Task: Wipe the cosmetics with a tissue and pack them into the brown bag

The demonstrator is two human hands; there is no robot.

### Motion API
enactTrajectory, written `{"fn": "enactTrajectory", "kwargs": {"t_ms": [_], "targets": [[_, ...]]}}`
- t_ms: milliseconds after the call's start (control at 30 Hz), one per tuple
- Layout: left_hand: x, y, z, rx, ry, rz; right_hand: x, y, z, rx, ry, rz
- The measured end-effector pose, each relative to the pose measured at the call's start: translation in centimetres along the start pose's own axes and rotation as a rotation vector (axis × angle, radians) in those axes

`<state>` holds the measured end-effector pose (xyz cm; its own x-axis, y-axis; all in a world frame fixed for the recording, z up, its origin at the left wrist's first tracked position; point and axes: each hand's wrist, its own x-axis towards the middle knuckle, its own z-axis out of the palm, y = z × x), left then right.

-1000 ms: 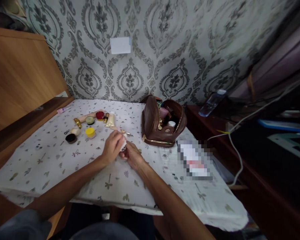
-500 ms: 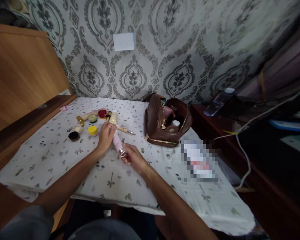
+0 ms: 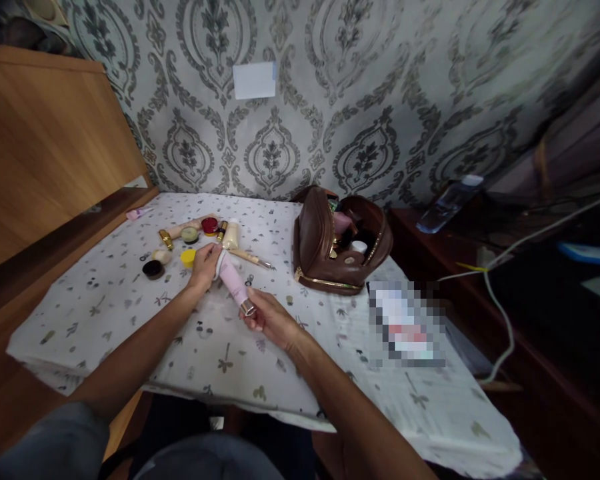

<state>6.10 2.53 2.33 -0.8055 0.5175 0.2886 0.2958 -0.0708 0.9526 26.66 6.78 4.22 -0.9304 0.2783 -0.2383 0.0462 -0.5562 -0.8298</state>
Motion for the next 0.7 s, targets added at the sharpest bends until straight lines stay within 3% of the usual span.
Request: {"fn": "enactTrajectory", "kwargs": {"t_ms": [300, 600, 700], "targets": [[-0.5, 0.1, 1.3, -0.267, 0.154, -0.116, -0.1, 0.2, -0.3, 0.014, -0.028, 0.014], [-3.1, 2.1, 3.2, -0.425, 0.108, -0.276, 0.2, 0.4, -0.2, 0.083, 0.017, -0.06], [-2.9, 2.1, 3.0, -0.4, 0.118, -0.249, 0.3, 0.4, -0.3, 0.074, 0.006, -0.073]]}}
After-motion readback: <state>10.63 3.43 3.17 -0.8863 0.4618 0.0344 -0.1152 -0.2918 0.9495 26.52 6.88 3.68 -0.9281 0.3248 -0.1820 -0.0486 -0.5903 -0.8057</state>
